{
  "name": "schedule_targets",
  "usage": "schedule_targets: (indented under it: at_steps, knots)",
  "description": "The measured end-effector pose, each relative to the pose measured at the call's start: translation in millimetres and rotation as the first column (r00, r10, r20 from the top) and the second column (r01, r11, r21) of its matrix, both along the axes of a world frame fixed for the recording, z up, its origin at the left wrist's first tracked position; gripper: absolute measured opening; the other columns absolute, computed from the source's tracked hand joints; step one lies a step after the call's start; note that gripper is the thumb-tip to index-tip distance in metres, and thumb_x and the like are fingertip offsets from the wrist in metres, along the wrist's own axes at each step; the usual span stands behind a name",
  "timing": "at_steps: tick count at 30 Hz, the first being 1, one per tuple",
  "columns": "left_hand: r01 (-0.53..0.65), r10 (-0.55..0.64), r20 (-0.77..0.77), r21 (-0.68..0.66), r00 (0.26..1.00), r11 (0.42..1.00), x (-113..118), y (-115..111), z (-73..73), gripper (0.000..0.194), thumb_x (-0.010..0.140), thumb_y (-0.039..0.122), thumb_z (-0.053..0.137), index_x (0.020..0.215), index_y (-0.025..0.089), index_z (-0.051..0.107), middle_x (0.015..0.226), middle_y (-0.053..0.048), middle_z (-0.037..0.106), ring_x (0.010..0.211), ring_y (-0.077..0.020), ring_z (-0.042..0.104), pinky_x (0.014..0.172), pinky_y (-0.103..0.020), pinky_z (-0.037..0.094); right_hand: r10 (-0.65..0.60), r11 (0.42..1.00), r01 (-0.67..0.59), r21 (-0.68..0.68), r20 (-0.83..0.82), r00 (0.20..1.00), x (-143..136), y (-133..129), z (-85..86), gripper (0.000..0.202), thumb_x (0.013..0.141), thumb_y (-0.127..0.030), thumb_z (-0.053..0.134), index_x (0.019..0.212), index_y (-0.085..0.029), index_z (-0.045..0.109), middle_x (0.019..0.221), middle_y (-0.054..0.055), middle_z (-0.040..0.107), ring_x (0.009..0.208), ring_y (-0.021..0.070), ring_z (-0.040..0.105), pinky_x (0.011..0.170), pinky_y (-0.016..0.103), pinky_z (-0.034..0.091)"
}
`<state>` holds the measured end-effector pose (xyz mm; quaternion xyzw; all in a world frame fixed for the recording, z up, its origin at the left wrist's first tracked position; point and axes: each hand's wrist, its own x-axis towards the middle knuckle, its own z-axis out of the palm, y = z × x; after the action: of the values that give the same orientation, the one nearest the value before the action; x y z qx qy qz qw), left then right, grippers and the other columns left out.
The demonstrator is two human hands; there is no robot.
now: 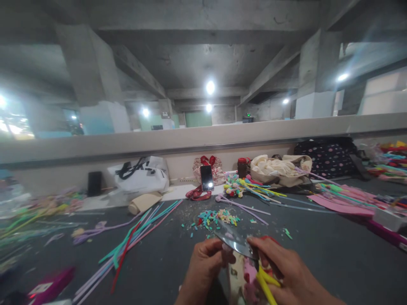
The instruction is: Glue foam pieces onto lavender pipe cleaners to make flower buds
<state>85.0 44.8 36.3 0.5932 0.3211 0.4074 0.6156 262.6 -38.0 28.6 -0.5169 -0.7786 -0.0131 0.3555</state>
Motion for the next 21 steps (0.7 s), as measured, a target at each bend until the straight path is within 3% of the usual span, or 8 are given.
schedule_targets:
  at_steps: [11, 21]
  knots:
    - [0.002, -0.003, -0.019, -0.041, 1.0, 0.999, 0.2, -0.5, -4.8, 0.027, 0.054, 0.04, 0.066, 0.047, 0.014, 0.062, 0.04, 0.004, 0.048, 0.036, -0.0033, 0.025, 0.041, -0.02, 0.019, -0.018, 0.999, 0.016, -0.043, -0.033, 0.999, -1.7, -3.0, 1.2, 0.048, 0.068, -0.013, 0.05, 0.115, -0.018, 0.043, 0.087, 0.006, 0.06, 0.072, 0.0156, 0.056, 0.064, 0.024, 0.046]
    - [-0.015, 0.017, 0.029, -0.066, 0.999, 0.998, 0.7, -0.4, -3.5, 0.029, 0.05, 0.042, 0.069, 0.045, 0.014, 0.061, 0.04, 0.004, 0.049, 0.036, -0.0028, 0.026, 0.041, -0.02, 0.018, -0.031, 0.982, 0.033, -0.187, 0.015, 0.999, -5.7, -7.7, 14.7, 0.044, 0.068, -0.023, 0.054, 0.111, -0.018, 0.045, 0.09, 0.007, 0.06, 0.076, 0.0186, 0.057, 0.064, 0.027, 0.045]
